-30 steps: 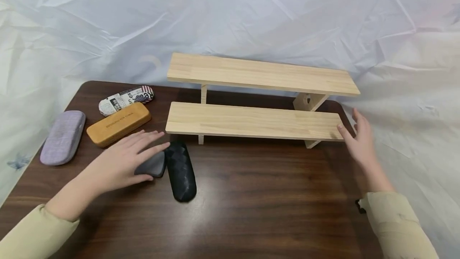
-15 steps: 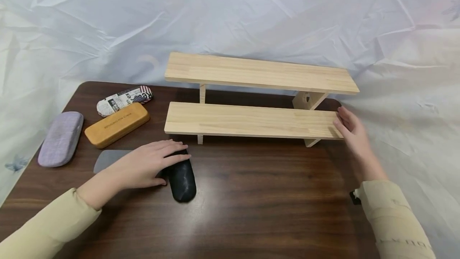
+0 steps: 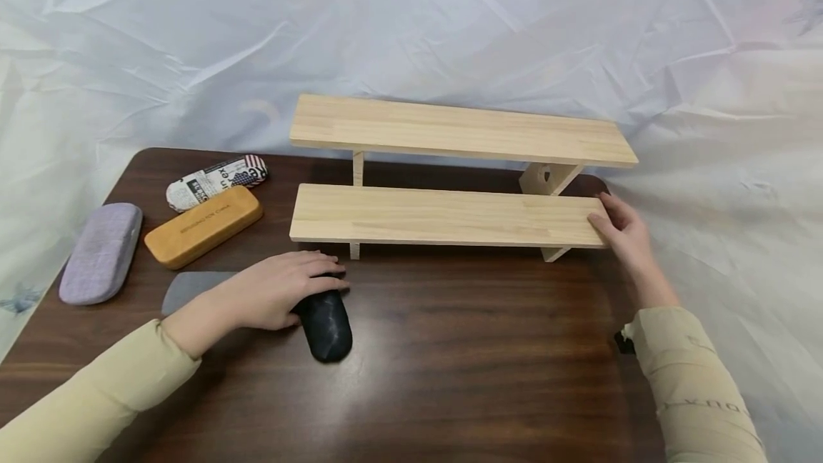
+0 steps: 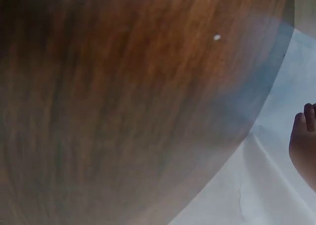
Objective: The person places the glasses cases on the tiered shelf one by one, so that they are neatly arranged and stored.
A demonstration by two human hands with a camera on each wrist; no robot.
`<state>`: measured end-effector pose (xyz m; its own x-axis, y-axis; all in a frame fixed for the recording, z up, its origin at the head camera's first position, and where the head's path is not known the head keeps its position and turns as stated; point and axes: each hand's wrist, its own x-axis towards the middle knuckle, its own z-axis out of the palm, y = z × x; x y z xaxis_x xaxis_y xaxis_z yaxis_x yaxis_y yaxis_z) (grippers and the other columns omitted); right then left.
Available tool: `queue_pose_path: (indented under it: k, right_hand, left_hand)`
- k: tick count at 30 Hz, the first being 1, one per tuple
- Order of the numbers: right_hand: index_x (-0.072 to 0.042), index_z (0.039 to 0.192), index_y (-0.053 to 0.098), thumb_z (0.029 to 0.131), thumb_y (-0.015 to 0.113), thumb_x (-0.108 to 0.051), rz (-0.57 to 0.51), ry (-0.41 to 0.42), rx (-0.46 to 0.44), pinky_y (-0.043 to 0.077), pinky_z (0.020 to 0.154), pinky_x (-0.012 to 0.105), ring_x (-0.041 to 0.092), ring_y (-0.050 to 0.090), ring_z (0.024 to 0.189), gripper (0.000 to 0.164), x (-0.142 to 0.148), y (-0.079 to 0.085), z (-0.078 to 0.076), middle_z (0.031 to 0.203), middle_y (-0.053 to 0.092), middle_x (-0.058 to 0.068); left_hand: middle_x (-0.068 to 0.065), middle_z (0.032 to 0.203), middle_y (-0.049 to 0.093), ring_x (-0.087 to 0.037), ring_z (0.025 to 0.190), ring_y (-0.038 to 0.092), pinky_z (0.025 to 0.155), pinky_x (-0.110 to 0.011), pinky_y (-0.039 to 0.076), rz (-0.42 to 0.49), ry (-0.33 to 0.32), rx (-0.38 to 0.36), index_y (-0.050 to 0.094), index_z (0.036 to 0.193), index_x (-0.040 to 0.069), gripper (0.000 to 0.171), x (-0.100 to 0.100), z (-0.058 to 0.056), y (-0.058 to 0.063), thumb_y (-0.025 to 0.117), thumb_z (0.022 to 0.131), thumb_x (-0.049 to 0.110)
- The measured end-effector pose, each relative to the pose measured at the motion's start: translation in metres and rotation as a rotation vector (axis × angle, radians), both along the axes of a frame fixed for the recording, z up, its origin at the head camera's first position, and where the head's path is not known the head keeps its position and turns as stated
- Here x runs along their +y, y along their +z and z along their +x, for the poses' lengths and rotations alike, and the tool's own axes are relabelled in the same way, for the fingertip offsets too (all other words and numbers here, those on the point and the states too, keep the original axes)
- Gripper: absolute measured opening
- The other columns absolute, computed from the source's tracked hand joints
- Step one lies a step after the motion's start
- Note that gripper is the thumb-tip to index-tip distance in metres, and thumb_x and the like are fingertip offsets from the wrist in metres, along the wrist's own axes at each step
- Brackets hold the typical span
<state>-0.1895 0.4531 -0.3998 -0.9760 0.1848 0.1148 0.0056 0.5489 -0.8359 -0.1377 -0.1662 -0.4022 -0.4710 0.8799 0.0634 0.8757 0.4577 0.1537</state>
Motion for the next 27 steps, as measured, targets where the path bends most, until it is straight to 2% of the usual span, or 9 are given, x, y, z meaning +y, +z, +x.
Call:
queue_pose_path:
  k: [4, 7, 11, 18, 27]
  right_hand:
    - [-0.009, 0.164, 0.041, 0.104, 0.067, -0.024, -0.066, -0.014, -0.018, 0.040, 0.094, -0.002, -0.008, 0.049, 0.133, 0.067, 0.002, -0.002, -0.002, 0.170, 0.042, 0.005]
    - [-0.007, 0.162, 0.042, 0.103, 0.069, -0.019, -0.138, -0.013, -0.002, 0.041, 0.095, -0.001, -0.008, 0.050, 0.131, 0.066, 0.002, -0.004, -0.003, 0.164, 0.050, -0.003]
    - [-0.006, 0.161, 0.045, 0.101, 0.071, -0.013, -0.232, -0.022, 0.011, 0.042, 0.095, 0.000, -0.008, 0.052, 0.125, 0.065, 0.003, -0.007, -0.003, 0.147, 0.059, -0.015]
    - [-0.012, 0.158, 0.051, 0.099, 0.074, -0.008, -0.353, -0.029, 0.012, 0.044, 0.091, 0.002, -0.006, 0.055, 0.118, 0.063, 0.000, -0.004, 0.000, 0.130, 0.063, -0.020]
    - [-0.009, 0.157, 0.052, 0.099, 0.074, -0.007, -0.386, -0.064, 0.012, 0.046, 0.091, 0.003, -0.006, 0.056, 0.116, 0.063, -0.002, -0.007, -0.002, 0.125, 0.065, -0.022]
  left_hand:
    - [-0.008, 0.141, 0.069, -0.033, 0.133, 0.064, 0.110, -0.054, 0.054, 0.036, 0.003, 0.003, 0.068, 0.139, 0.016, 0.074, -0.003, -0.001, 0.002, 0.094, 0.071, 0.006]
    - [-0.005, 0.135, 0.071, -0.027, 0.127, 0.067, 0.106, -0.051, 0.057, 0.062, 0.011, 0.006, 0.070, 0.135, 0.016, 0.071, -0.004, -0.002, 0.003, 0.095, 0.069, 0.005]
    - [-0.002, 0.129, 0.072, -0.025, 0.123, 0.067, 0.105, -0.049, 0.058, 0.052, 0.030, -0.008, 0.071, 0.132, 0.017, 0.068, -0.004, -0.002, 0.003, 0.099, 0.070, 0.014]
    - [-0.004, 0.126, 0.072, -0.023, 0.120, 0.068, 0.102, -0.047, 0.059, 0.051, 0.065, -0.012, 0.072, 0.129, 0.013, 0.065, -0.002, 0.001, 0.005, 0.099, 0.072, 0.030]
    - [-0.005, 0.126, 0.073, -0.022, 0.119, 0.070, 0.100, -0.044, 0.060, 0.138, 0.135, 0.045, 0.072, 0.134, 0.011, 0.072, 0.003, 0.002, 0.022, 0.096, 0.075, 0.045]
